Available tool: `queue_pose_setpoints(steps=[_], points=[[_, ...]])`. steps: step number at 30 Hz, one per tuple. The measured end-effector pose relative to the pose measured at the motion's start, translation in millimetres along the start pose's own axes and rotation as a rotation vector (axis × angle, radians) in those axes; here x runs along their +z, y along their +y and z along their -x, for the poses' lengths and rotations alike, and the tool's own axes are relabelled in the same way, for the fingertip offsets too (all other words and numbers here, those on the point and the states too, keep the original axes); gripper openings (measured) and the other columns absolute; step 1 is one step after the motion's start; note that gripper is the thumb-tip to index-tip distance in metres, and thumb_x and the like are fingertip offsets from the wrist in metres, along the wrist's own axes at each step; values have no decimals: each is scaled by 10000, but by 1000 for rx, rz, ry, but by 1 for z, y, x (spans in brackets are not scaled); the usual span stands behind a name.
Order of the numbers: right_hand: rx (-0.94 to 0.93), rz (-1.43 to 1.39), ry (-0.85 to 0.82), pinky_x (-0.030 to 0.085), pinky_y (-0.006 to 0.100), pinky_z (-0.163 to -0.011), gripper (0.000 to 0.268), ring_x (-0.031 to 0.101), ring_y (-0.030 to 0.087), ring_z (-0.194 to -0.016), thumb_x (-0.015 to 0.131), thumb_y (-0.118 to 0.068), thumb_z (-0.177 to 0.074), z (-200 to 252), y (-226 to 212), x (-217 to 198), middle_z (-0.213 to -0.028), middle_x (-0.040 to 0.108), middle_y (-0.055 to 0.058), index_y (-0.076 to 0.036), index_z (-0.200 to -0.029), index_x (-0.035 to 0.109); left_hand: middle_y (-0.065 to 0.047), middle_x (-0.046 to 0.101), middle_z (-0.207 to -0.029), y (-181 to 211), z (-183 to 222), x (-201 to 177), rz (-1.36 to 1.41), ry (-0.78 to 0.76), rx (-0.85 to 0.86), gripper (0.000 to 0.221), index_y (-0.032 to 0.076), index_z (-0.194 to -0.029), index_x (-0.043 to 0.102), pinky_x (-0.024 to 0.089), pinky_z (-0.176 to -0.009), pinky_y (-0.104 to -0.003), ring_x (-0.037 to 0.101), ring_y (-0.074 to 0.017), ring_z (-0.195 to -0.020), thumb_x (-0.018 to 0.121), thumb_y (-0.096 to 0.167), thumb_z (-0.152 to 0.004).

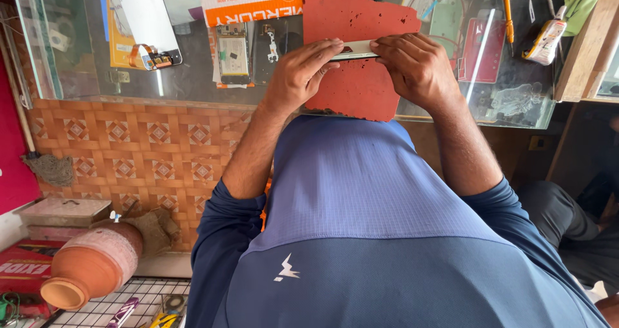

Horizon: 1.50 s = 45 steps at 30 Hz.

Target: The person disassembles a smartphone, removes the back cover, and uses a screwdriver to manipulate internal components. They then apply adhesive to the frame, wipe the back cover with a cloth, and reassemble the device by snapping the back cover into place.

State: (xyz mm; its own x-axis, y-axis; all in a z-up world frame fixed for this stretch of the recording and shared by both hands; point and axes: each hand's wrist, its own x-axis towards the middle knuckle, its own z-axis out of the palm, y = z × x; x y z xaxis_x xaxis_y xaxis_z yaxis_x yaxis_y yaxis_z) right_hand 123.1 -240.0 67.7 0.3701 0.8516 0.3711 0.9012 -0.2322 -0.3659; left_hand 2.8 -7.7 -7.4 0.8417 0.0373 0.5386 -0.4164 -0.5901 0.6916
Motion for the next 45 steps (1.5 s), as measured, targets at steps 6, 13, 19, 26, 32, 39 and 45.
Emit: queue_pose_setpoints(steps=[6,13,19,26,32,39,45], points=[[-23,60,11,601,384,-841,215,738,270,-1024,762,59,-901,-4,3,4,-1063,744,76,-31,-1093,730,-116,734,-1263,-8,3,5,35,-17,-41,385,29,-1281,687,588,-960,-326,743,-242,-1128,759,-64,-914],[-6,29,-33,575,396,-807,230,718,281,-959,758,27,-879,-14,0,-2,-1052,731,80,-28,-1092,689,-124,733,-1213,2,-12,-5,3,-41,13,331,-5,-1233,681,624,-950,-377,737,-278,-1108,788,40,-923],[13,-45,-45,563,398,-796,166,709,283,-923,784,-38,-926,-24,1,1,-1058,731,83,-35,-1061,687,-114,750,-1121,10,-32,12,-12,-14,49,250,8,-1152,687,621,-844,-374,747,-294,-1009,761,-16,-915],[75,-61,-57,567,398,-795,132,711,282,-920,780,-44,-932,-25,9,5,-1071,738,67,-49,-1041,706,-97,747,-1077,9,-33,18,28,41,-13,187,-4,-1083,663,616,-798,-369,747,-279,-973,748,-34,-920],[79,-48,-60,572,393,-790,121,715,265,-910,770,-32,-930,-29,10,6,-1080,745,59,-55,-1035,715,-95,748,-1067,8,-36,22,22,58,-29,138,7,-1057,659,622,-800,-361,755,-269,-967,729,-26,-943],[38,-160,-33,567,419,-913,286,701,290,-1048,825,-105,-893,-30,15,-9,-1106,722,81,2,-1123,694,-94,748,-1045,17,-45,13,55,34,-78,142,12,-1056,632,601,-779,-378,748,-287,-948,740,22,-965],[108,-164,-28,562,414,-908,186,697,296,-1028,803,-3,-884,-25,21,-4,-1070,711,86,-16,-1039,699,-110,734,-1016,25,-54,5,-55,-62,-56,242,3,-1097,659,578,-758,-394,720,-296,-902,772,117,-916]])
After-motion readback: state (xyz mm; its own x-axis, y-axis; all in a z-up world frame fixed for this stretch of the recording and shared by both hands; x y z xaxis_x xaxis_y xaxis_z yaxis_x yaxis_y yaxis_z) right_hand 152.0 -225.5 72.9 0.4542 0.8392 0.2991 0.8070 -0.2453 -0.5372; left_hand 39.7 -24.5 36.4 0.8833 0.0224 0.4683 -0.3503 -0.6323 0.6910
